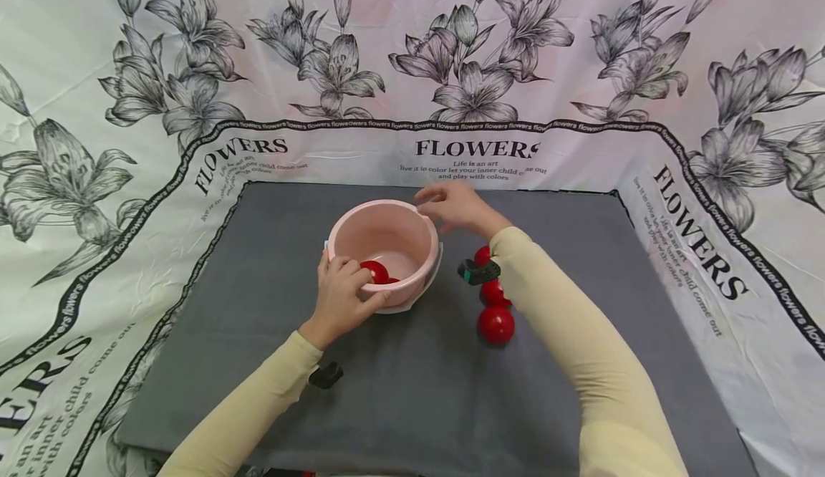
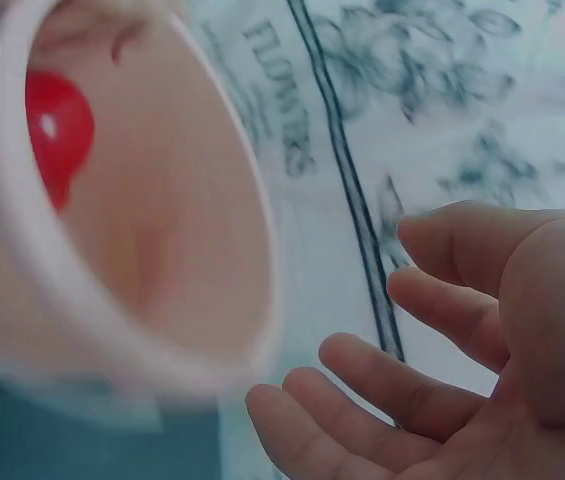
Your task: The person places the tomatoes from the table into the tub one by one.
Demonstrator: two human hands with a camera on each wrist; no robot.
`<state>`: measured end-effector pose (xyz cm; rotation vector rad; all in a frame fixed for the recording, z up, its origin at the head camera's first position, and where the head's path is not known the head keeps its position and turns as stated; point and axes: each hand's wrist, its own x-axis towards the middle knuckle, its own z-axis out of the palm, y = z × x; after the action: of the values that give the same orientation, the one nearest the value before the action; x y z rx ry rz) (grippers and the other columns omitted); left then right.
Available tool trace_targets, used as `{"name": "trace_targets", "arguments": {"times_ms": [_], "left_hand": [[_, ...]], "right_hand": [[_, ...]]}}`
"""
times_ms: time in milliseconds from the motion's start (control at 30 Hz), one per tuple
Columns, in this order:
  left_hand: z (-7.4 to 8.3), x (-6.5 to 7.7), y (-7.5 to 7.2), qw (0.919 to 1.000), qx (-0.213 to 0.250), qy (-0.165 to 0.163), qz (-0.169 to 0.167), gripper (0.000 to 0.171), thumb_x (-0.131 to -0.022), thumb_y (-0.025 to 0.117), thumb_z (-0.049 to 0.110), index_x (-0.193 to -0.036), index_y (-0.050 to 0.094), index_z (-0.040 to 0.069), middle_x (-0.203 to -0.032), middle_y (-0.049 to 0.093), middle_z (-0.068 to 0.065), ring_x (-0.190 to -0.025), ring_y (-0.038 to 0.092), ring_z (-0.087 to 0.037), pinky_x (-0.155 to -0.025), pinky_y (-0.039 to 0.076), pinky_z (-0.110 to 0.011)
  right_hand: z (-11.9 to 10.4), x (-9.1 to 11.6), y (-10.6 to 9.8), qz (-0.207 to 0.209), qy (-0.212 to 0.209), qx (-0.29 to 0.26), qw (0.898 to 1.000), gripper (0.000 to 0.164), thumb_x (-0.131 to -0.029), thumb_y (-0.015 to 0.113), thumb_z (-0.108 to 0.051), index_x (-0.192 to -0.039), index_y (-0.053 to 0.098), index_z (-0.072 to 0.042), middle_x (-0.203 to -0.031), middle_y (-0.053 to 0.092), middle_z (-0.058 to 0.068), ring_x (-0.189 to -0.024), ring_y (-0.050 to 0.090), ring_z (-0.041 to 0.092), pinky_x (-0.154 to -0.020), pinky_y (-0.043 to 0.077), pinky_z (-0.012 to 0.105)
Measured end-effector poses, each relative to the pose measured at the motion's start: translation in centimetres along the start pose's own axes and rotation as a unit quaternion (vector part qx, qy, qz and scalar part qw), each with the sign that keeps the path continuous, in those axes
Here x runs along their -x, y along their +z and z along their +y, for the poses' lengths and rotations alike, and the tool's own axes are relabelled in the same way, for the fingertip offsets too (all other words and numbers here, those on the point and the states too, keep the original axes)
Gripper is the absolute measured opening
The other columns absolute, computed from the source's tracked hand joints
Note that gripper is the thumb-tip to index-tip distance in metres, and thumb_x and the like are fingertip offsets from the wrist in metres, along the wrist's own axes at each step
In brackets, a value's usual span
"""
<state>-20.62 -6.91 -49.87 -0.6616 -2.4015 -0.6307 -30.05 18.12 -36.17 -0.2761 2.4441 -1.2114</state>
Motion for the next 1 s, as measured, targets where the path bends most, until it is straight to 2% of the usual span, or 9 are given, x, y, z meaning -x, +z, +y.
{"name": "trace_targets", "arguments": {"times_ms": [200, 500, 767, 1000], "left_hand": [[0.0, 0.1, 0.0, 1.0000, 0.006, -0.005, 0.000, 0.031, -0.082, 0.071, 0.044, -0.077, 0.069, 0.013, -0.090, 0.072, -0.007, -0.104, 0.059, -0.031, -0.112, 0.028, -0.076], [0.1, 0.0, 0.2, 1.0000, 0.006, 0.000, 0.005, 0.031, -0.082, 0.071, 0.044, -0.077, 0.069, 0.014, -0.088, 0.071, -0.006, -0.102, 0.060, -0.030, -0.111, 0.029, -0.076], [0.1, 0.0, 0.2, 1.0000, 0.001, 0.001, 0.009, 0.030, -0.081, 0.071, 0.044, -0.077, 0.069, 0.014, -0.088, 0.071, -0.005, -0.103, 0.059, -0.029, -0.111, 0.029, -0.076], [0.0, 0.0, 0.4, 1.0000, 0.000, 0.000, 0.009, 0.028, -0.081, 0.071, 0.042, -0.076, 0.069, 0.015, -0.088, 0.071, -0.005, -0.102, 0.058, -0.028, -0.112, 0.029, -0.076]], "right_hand": [[3.0, 2.9, -4.3, 0.035, 0.024, -0.004, 0.999, 0.049, -0.104, 0.054, -0.023, -0.148, 0.047, -0.003, -0.149, 0.051, 0.029, -0.132, 0.055, 0.044, -0.093, 0.060, 0.050], [9.7, 7.3, -7.5, 0.057, 0.087, 0.016, 0.994, 0.058, -0.106, 0.049, -0.034, -0.153, 0.039, -0.001, -0.153, 0.043, 0.032, -0.135, 0.051, 0.048, -0.095, 0.059, 0.049], [14.5, 9.4, -7.6, 0.069, 0.099, -0.008, 0.993, 0.062, -0.107, 0.046, -0.035, -0.154, 0.034, 0.003, -0.155, 0.037, 0.034, -0.132, 0.051, 0.048, -0.089, 0.062, 0.042], [16.6, 9.6, -6.5, 0.068, 0.106, -0.023, 0.992, 0.063, -0.107, 0.046, -0.037, -0.154, 0.034, 0.004, -0.156, 0.036, 0.033, -0.128, 0.055, 0.045, -0.090, 0.061, 0.044]]}}
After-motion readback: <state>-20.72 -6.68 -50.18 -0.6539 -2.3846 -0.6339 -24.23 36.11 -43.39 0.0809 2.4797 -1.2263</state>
